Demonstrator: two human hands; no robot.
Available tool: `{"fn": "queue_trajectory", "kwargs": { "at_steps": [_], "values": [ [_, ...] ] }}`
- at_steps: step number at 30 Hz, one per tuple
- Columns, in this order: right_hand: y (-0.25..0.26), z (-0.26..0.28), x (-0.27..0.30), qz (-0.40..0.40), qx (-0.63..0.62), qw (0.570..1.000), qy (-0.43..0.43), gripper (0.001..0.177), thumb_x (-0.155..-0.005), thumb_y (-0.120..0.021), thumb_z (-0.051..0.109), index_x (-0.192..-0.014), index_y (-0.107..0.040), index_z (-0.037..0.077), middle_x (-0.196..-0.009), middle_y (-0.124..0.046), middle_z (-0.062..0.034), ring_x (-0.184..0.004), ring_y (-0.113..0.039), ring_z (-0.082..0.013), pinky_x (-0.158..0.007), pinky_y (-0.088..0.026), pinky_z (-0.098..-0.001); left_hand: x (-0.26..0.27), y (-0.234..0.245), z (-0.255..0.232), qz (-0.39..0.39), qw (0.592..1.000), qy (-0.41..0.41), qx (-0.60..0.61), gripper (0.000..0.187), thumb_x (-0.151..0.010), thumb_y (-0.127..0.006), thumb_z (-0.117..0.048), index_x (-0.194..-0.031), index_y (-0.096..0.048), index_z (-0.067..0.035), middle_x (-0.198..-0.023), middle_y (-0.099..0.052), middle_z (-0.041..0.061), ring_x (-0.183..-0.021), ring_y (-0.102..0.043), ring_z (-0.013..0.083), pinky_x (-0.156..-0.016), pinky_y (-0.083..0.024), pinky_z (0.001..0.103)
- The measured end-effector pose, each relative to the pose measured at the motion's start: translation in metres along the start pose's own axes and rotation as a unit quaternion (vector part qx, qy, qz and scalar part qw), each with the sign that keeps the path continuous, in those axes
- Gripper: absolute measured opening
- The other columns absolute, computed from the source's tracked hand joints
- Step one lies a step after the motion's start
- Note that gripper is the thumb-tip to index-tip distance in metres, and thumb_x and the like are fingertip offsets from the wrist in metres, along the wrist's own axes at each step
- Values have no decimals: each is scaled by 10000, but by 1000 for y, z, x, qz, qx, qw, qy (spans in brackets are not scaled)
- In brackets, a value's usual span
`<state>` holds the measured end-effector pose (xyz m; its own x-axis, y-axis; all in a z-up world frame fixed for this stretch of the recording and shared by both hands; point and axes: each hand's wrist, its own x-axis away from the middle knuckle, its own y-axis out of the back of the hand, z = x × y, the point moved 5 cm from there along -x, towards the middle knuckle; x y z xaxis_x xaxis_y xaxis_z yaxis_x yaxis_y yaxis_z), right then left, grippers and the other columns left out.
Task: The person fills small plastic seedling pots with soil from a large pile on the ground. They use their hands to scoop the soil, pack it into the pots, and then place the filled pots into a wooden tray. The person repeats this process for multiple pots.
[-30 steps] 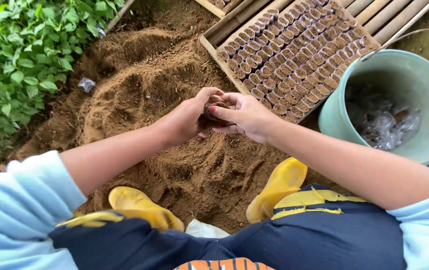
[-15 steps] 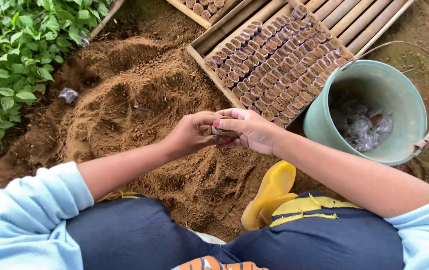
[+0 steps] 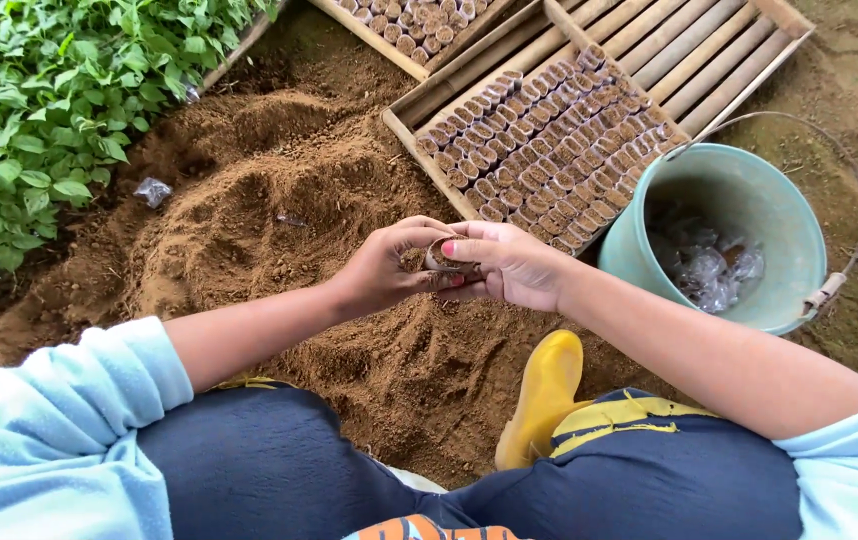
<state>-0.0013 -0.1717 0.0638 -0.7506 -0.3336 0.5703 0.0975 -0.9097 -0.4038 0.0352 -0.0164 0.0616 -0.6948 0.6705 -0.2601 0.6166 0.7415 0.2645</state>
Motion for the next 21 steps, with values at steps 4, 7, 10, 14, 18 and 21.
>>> {"fn": "queue_trajectory", "kwargs": {
  "at_steps": [4,7,10,14,18,21],
  "values": [
    [-7,9,6,-1,24,999,22,612,-827,-777,146,-1347,-506,-29,-1210,-686,-276,-997,-729,-382,-897,-608,-508,-3,2,-10,4,1000,-13,-6,365,-781,-886,-124,-1108,-749,-37,-1139,-704,184,-1213,-626,401,-1040,-473,545],
    [-9,10,6,0,33,999,25,603,-844,-760,143,-1362,-501,-21,-1227,-674,-293,-1009,-721,-412,-887,-610,-532,-2,0,-9,7,1000,3,0,369,-774,-881,-103,-1112,-751,-29,-1126,-710,194,-1208,-628,418,-1050,-466,560],
    [-7,9,3,3,42,999,25,559,-872,-723,118,-1364,-493,-17,-1225,-671,-305,-999,-723,-415,-884,-614,-534,0,0,-5,1,1000,-3,-20,356,-785,-882,-127,-1107,-753,-47,-1129,-718,171,-1212,-634,395,-1032,-483,536],
    [-1,5,-7,11,50,998,31,474,-899,-666,46,-1336,-485,5,-1160,-701,-296,-933,-737,-430,-843,-621,-570,-1,2,-4,-10,1000,6,-20,381,-774,-883,-108,-1123,-747,-37,-1087,-721,171,-1127,-666,368,-999,-497,521],
    [-1,3,-13,5,45,999,27,479,-887,-638,-13,-1333,-468,23,-1153,-703,-295,-925,-733,-450,-822,-618,-591,4,-1,-9,-28,999,14,-6,429,-746,-908,-107,-1140,-752,-44,-1047,-724,164,-1055,-681,314,-953,-521,475],
    [2,2,-20,4,49,998,29,510,-873,-637,-35,-1341,-450,42,-1178,-699,-279,-944,-728,-462,-823,-611,-604,2,0,4,-36,999,8,-19,458,-712,-934,-121,-1129,-760,-45,-1017,-723,157,-1012,-690,311,-923,-531,470]
  ]
}}
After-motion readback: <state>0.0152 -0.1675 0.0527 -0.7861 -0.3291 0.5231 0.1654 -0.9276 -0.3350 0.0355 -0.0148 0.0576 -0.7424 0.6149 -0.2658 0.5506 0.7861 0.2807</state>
